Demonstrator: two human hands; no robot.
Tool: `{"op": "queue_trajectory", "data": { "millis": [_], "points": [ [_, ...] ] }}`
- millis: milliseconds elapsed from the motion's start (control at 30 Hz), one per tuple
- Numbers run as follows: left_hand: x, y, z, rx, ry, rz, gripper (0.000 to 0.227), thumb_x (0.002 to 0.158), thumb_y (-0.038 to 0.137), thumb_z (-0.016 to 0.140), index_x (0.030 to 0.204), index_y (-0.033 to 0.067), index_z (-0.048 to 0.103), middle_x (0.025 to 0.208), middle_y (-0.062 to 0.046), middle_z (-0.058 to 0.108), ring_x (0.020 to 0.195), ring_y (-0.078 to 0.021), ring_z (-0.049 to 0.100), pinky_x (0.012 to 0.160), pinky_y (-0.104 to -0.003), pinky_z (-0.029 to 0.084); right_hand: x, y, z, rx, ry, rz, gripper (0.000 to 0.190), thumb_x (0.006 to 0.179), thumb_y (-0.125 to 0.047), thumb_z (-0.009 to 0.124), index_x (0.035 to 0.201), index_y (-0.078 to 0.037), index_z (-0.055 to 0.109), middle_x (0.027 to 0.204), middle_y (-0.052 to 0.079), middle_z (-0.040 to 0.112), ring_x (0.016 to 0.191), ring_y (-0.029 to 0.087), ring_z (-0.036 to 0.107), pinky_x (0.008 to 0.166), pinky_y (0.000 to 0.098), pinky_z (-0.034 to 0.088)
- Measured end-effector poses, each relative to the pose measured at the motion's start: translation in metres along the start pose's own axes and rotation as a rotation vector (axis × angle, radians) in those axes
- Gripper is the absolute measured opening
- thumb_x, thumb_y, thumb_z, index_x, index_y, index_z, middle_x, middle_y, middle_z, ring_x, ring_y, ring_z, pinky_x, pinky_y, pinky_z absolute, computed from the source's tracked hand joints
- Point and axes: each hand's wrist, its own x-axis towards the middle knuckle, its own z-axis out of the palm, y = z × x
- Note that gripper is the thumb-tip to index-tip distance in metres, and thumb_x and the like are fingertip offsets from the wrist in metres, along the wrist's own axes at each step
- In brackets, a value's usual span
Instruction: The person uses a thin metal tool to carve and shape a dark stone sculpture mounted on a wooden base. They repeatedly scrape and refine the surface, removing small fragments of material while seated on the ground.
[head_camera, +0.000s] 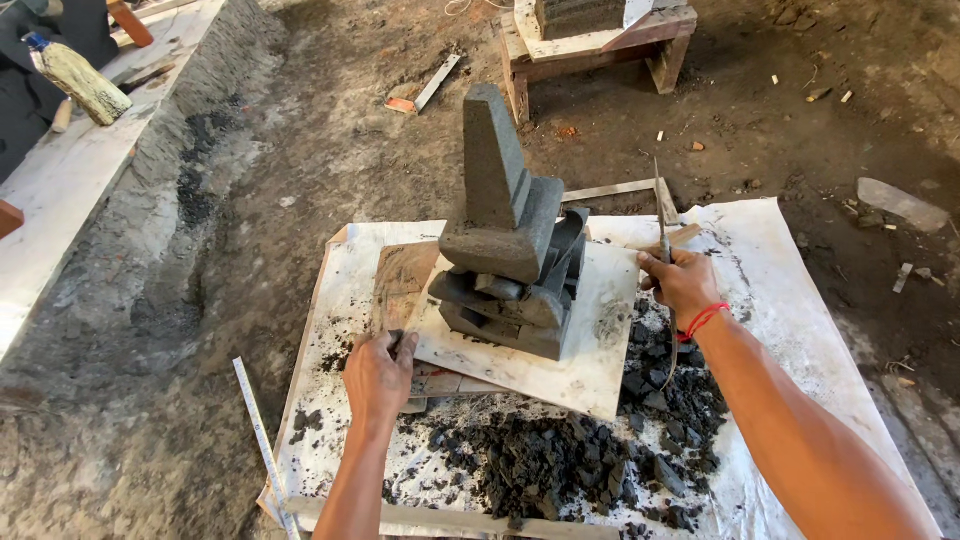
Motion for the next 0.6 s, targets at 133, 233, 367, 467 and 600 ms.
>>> {"op": "queue_trajectory", "data": {
  "millis": [133, 233, 367, 467, 600],
  "points": [
    [-0.007, -0.001, 0.003, 0.002, -0.008, -0.003, 0.047, 0.104, 0.046, 0.062, 0.105, 0.0016, 0.077, 0.091, -0.015, 0.065, 0.081, -0.0283, 0.071, 0.073, -0.039, 0.059, 0.018, 0.008, 0.001, 0.005, -0.019, 0.0, 0.018, 0.095, -0.015, 0.078, 0.104, -0.001, 0.072, 0.065, 0.013, 0.064, 0.053, 0.015, 0.066, 0.039, 0.0158, 0.037],
    [-0.002, -0.031, 0.026, 0.026, 0.018, 0.028, 0.045, 0.1, 0.051, 0.063, 0.089, 0.0078, 0.07, 0.091, -0.01, 0.066, 0.066, -0.0186, 0.057, 0.056, -0.032, 0.045, 0.013, -0.014, 0.007, -0.039, -0.045, 0.092, 0.02, 0.095, -0.016, 0.077, 0.11, -0.004, 0.072, 0.075, 0.01, 0.067, 0.059, 0.014, 0.065, 0.041, 0.0186, 0.039],
    [-0.011, -0.037, 0.023, 0.042, 0.028, 0.048, 0.047, 0.096, 0.054, 0.066, 0.071, 0.0147, 0.058, 0.083, -0.002, 0.067, 0.054, -0.012, 0.045, 0.042, -0.029, 0.035, 0.02, -0.023, 0.019, -0.144, -0.096, 0.141, 0.02, 0.097, -0.018, 0.075, 0.113, -0.005, 0.073, 0.073, 0.008, 0.067, 0.058, 0.013, 0.063, 0.042, 0.0218, 0.04],
    [-0.022, -0.032, 0.016, 0.021, -0.001, -0.033, 0.055, 0.094, 0.059, 0.067, 0.063, 0.0157, 0.053, 0.087, -0.003, 0.067, 0.048, -0.0118, 0.038, 0.042, -0.031, 0.03, 0.052, 0.003, 0.024, -0.113, -0.117, 0.123, 0.019, 0.095, -0.021, 0.077, 0.11, -0.01, 0.074, 0.073, 0.004, 0.064, 0.059, 0.014, 0.063, 0.042, 0.025, 0.033],
    [-0.03, -0.04, 0.018, 0.027, 0.015, -0.007, 0.049, 0.097, 0.054, 0.066, 0.067, 0.0169, 0.057, 0.08, -0.001, 0.062, 0.05, -0.0108, 0.041, 0.04, -0.027, 0.032, 0.045, -0.018, 0.037, -0.214, -0.124, 0.106, 0.014, 0.097, -0.019, 0.077, 0.106, -0.009, 0.076, 0.069, 0.004, 0.063, 0.057, 0.013, 0.062, 0.042, 0.025, 0.035]
  ]
}}
